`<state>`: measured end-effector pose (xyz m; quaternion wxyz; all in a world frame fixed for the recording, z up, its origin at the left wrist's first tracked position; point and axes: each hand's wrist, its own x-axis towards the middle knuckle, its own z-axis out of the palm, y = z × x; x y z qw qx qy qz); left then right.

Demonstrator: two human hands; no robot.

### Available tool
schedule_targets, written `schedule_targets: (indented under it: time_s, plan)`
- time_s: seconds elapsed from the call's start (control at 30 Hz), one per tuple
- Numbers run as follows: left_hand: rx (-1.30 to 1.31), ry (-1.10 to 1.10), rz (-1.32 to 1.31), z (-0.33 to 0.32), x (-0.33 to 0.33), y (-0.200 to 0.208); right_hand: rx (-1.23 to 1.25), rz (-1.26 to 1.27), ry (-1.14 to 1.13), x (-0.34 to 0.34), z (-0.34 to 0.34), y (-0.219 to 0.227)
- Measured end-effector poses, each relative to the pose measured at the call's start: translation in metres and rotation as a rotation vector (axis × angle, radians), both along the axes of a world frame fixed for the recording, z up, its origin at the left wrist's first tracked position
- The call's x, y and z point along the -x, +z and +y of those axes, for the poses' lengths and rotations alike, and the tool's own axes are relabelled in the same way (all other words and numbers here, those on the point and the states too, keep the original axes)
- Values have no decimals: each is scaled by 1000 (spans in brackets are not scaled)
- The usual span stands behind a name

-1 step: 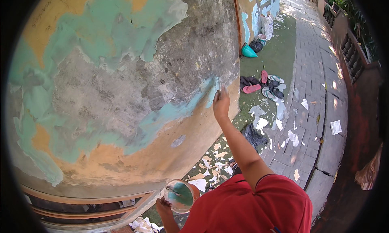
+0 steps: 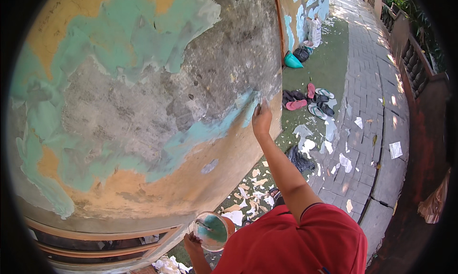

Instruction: The person applies plaster to an exterior wall using a small metal putty knife, repeatedly dipping the tool into a green bucket to scoop more material and then spreading it onto the wall's surface.

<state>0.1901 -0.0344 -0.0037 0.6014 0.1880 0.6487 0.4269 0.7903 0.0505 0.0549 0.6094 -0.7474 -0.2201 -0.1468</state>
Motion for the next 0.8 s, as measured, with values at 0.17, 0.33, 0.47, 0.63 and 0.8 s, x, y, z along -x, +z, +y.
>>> schedule_targets:
  time_s: [0.17, 0.33, 0.47, 0.63, 0.8]
  plan:
    - [-8, 2, 29, 2, -4, 2, -62, -78, 66, 15, 36, 5]
    - [20, 12, 55, 1, -2, 6, -56, -48, 299, 89, 1, 34]
    - [0, 18, 52, 3, -4, 7, -118, -51, 106, 49, -13, 16]
    - [-4, 21, 43, 5, -6, 4, 3, -12, -48, -20, 19, -13]
    - [-15, -12, 29, 2, -15, 8, -52, 49, 121, 46, 37, 10]
